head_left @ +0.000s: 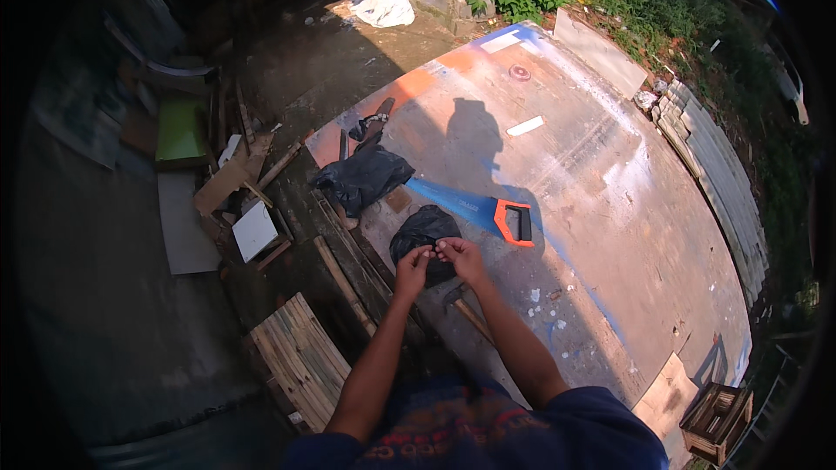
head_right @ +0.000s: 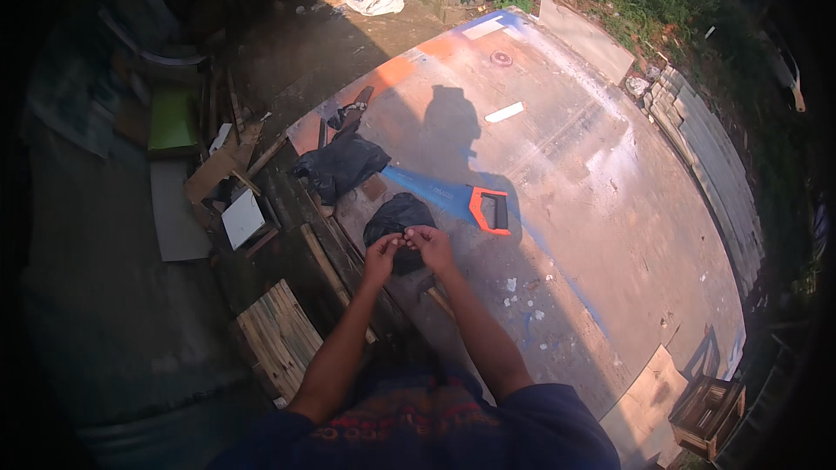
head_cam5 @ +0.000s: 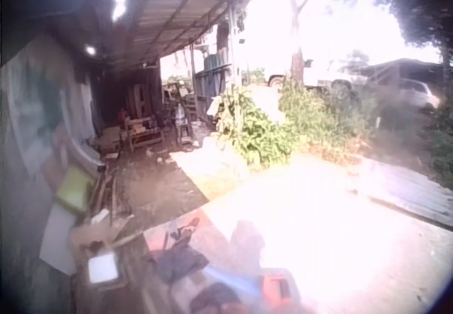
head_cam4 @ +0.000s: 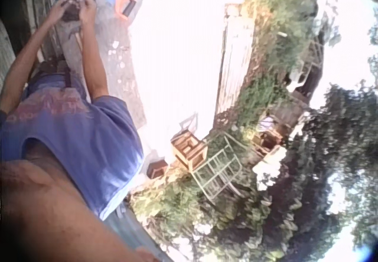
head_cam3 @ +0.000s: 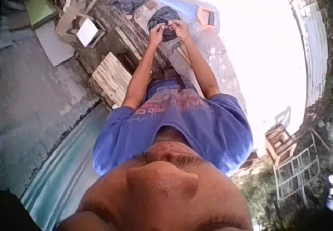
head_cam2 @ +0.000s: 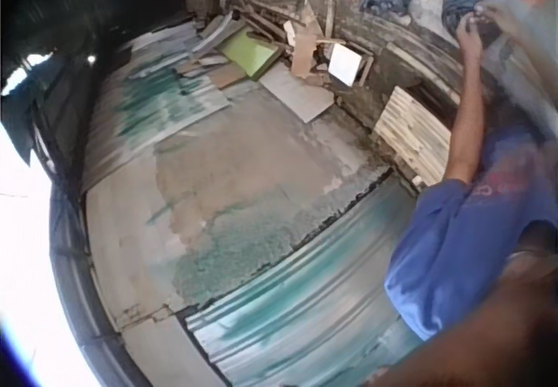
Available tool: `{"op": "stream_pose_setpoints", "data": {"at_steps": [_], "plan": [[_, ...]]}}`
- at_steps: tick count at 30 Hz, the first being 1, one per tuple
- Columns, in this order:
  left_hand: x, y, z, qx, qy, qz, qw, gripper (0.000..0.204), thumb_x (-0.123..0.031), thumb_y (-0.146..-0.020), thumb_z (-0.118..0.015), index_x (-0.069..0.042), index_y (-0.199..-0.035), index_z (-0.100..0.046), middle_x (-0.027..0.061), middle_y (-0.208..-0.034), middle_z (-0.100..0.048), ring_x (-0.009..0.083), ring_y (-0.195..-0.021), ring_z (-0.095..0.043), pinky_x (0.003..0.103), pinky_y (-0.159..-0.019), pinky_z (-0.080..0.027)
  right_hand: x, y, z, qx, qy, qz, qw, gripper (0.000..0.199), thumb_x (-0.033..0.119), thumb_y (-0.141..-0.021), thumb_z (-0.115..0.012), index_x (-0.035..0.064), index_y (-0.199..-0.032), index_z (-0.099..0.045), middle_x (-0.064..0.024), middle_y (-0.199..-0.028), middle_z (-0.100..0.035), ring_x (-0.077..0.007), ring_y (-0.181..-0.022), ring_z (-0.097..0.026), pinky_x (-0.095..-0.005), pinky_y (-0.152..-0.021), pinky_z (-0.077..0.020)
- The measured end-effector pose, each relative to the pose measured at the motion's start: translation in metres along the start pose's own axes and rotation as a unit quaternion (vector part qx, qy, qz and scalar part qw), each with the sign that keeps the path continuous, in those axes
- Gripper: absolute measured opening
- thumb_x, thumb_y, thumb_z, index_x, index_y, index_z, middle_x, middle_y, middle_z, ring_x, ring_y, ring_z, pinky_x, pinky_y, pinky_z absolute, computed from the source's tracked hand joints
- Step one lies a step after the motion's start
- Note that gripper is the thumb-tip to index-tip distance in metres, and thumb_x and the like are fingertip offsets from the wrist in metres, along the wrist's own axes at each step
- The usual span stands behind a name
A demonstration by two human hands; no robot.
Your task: The person repeatedly hammers nails into a wooden pallet using a hammer. They retrieve nails from a black plastic bag and drive them into the pallet slats. The person works continuously on the same pallet throughout the clip.
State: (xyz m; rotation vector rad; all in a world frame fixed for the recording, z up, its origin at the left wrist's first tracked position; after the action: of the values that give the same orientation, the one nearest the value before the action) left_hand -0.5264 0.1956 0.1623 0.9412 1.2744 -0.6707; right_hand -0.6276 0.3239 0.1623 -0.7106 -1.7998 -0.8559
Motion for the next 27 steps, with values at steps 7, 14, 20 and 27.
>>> {"op": "stream_pose_setpoints", "data": {"at_steps": [7, 14, 20, 27], "plan": [[-0.082, 0.022, -0.030, 0.016, 0.195, 0.019, 0.980, 0.025, -0.020, -0.107, -0.056, -0.003, -0.118, -0.071, 0.0036, -0.107, -0.072, 0.0110, -0.096, -0.067, 0.030, -0.085, -0.057, 0.072, 0.043, -0.022, -0.013, -0.205, -0.014, 0.979, 0.020, 0.011, -0.100, -0.068, -0.0009, -0.115, -0.064, -0.0097, -0.097, -0.075, -0.0139, -0.076, -0.070, -0.0269, -0.073, -0.0583], [-0.100, 0.042, -0.033, 0.038, 0.252, 0.036, 0.966, 0.022, -0.020, -0.104, -0.064, -0.002, -0.114, -0.072, 0.0045, -0.105, -0.073, 0.0129, -0.095, -0.068, 0.031, -0.085, -0.056, 0.096, 0.067, -0.027, -0.028, -0.191, -0.026, 0.981, 0.019, 0.014, -0.100, -0.068, 0.0006, -0.112, -0.063, -0.0106, -0.094, -0.074, -0.0151, -0.077, -0.070, -0.0284, -0.073, -0.0581], [-0.092, 0.064, -0.012, -0.031, 0.291, 0.061, 0.954, 0.021, -0.019, -0.102, -0.067, -0.002, -0.113, -0.073, 0.0038, -0.101, -0.073, 0.0109, -0.088, -0.068, 0.029, -0.081, -0.056, 0.058, 0.078, -0.011, -0.080, -0.023, -0.110, 0.990, 0.039, 0.036, -0.103, -0.063, -0.0024, -0.110, -0.063, -0.0140, -0.092, -0.073, -0.0217, -0.079, -0.070, -0.0340, -0.074, -0.0566], [-0.045, 0.137, 0.049, -0.117, 0.270, 0.129, 0.947, 0.019, -0.019, -0.099, -0.071, -0.005, -0.112, -0.073, 0.0045, -0.101, -0.076, 0.0106, -0.087, -0.071, 0.027, -0.074, -0.058, -0.045, 0.172, 0.041, -0.132, 0.611, 0.094, 0.775, 0.054, 0.039, -0.094, -0.070, -0.0022, -0.126, -0.057, -0.0259, -0.127, -0.055, -0.0432, -0.123, -0.051, -0.0543, -0.104, -0.0377]]}}
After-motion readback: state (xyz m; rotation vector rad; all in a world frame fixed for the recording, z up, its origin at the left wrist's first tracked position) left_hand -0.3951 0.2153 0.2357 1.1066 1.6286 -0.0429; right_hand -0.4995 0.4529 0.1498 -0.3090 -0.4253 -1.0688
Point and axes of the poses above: each hand's wrist, its own y-axis away from the middle knuckle, its own z-axis out of the back of the hand, x = y × z, the point moved 4 cm from there along -y, towards the middle knuckle
